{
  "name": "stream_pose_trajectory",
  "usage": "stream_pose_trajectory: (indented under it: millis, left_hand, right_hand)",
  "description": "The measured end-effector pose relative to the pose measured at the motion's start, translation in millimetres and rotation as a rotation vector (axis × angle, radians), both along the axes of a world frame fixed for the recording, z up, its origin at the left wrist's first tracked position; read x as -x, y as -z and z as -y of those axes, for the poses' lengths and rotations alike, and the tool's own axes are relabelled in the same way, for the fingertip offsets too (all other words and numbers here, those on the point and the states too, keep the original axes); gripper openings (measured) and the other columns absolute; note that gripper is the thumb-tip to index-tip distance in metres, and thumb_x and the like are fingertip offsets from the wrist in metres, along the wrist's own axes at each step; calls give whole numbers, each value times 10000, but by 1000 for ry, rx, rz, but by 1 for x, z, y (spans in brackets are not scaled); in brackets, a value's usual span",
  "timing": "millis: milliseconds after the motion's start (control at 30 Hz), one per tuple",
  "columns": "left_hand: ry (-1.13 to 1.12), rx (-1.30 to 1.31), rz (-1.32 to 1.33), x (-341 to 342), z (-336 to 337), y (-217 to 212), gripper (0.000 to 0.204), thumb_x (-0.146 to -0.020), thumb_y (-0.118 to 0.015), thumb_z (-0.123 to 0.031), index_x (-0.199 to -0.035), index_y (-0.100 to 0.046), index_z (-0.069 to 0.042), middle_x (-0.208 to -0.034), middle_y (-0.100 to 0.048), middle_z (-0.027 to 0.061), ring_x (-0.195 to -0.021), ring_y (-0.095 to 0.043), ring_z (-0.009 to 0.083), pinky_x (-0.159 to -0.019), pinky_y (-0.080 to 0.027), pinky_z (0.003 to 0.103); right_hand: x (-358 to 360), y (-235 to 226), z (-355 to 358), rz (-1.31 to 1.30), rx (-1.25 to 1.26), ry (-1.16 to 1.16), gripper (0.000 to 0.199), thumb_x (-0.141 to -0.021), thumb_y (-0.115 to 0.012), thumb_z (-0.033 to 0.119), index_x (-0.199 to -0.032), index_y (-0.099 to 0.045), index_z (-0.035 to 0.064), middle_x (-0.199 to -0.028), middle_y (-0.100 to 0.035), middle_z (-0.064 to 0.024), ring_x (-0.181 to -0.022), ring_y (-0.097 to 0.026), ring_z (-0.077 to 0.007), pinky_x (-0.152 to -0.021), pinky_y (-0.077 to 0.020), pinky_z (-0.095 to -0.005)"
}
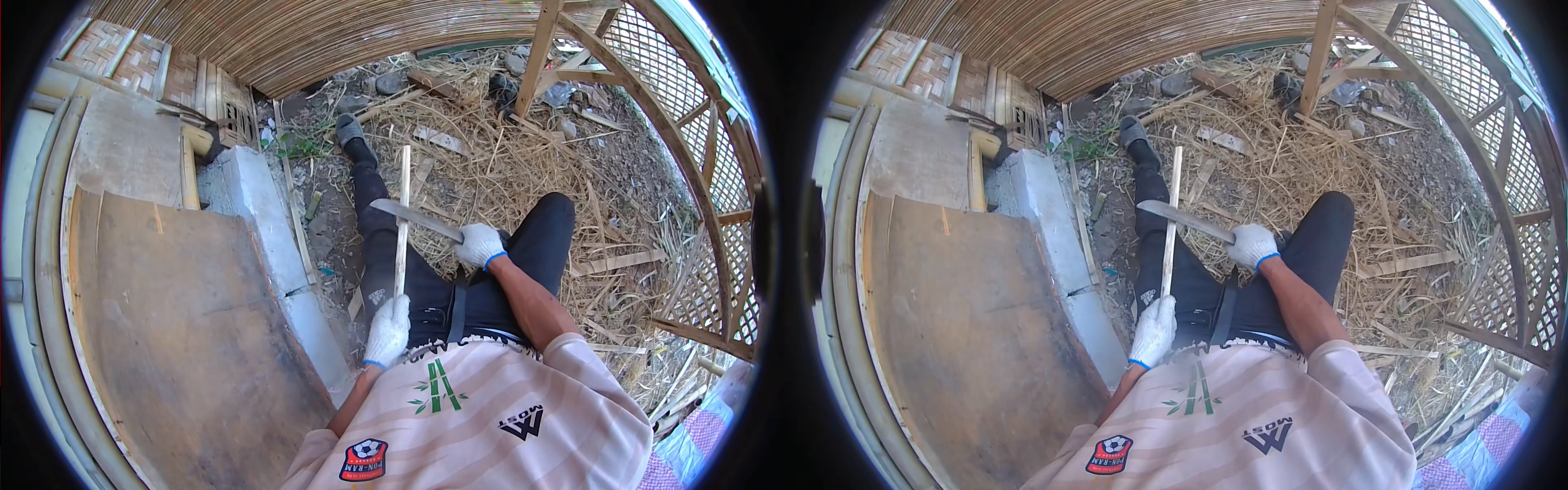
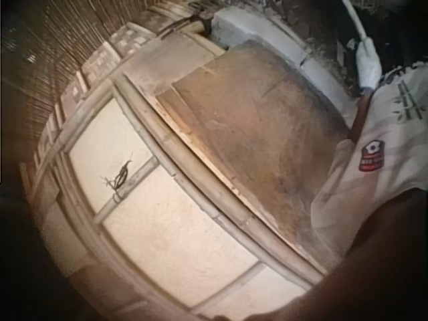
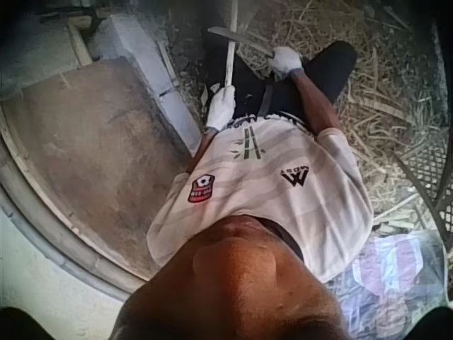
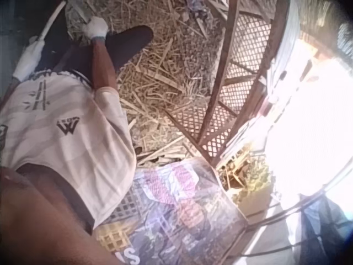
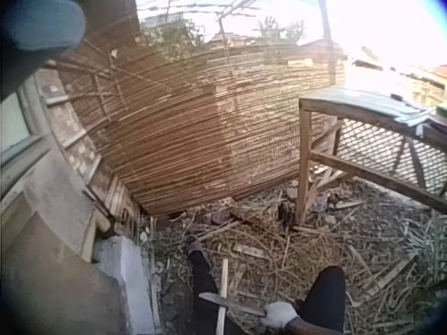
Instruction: The person scrapes and trims bamboo strips using a large knife.
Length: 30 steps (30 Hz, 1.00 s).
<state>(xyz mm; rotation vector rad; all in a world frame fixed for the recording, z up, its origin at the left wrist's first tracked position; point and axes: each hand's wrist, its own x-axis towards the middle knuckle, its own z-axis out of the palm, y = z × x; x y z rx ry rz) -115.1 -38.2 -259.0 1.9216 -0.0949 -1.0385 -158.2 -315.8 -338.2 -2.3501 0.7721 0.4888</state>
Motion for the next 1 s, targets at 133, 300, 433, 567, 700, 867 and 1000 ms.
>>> stream_pose_trajectory:
  millis: [133,300,433,567,700,867,1000]
  left_hand:
    - [135,-112,173,4,7,-16,408,-1060,-487,-396,-845,-576,-61,-602,-471,-11,-526,-480,105,-499,-382,329]
    - [258,-188,162,10,9,-35,442,-1060,-466,-397,-989,-626,9,-895,-631,288,-888,-612,492,-759,-480,488]
    - [252,-192,182,9,12,-41,461,-1059,-462,-415,-989,-619,13,-888,-626,290,-887,-615,493,-757,-482,492]
    - [261,-261,203,11,11,-40,459,-1058,-459,-410,-978,-623,11,-837,-625,291,-819,-629,482,-706,-478,495]
    - [295,-151,245,17,6,-49,390,-1055,-503,-357,-989,-631,5,-826,-623,268,-781,-640,413,-714,-481,471]
    - [74,-88,54,9,7,-32,374,-1064,-495,-351,-859,-589,-53,-649,-508,52,-568,-485,146,-544,-397,335]
    - [-2,-33,-71,2,30,-44,345,-1070,-435,-364,-897,-562,-94,-630,-400,-52,-531,-381,55,-487,-321,268]
  right_hand:
    - [1,-15,-9,96,21,-294,297,-773,-641,334,-943,-758,121,-860,-730,-188,-882,-716,-372,-819,-565,-481]
    - [1,50,41,31,-52,308,438,-833,-621,442,-943,-763,43,-942,-728,-232,-916,-712,-398,-842,-553,-506]
    - [-1,13,29,74,-93,322,410,-881,-582,400,-880,-736,21,-879,-715,-235,-873,-693,-428,-826,-541,-513]
    - [-2,10,17,52,-66,-113,448,-830,-601,430,-1017,-755,53,-1027,-719,-237,-989,-694,-396,-901,-539,-475]
    - [12,94,51,23,-154,672,685,-894,-522,583,-1048,-725,-53,-1070,-698,-300,-1058,-685,-431,-916,-528,-464]
    - [10,33,36,199,-260,683,613,-925,-511,538,-987,-734,-30,-1022,-708,-290,-994,-694,-429,-863,-518,-489]
    - [3,-1,2,269,-137,82,343,-874,-592,381,-971,-734,85,-920,-712,-221,-923,-682,-418,-844,-534,-499]
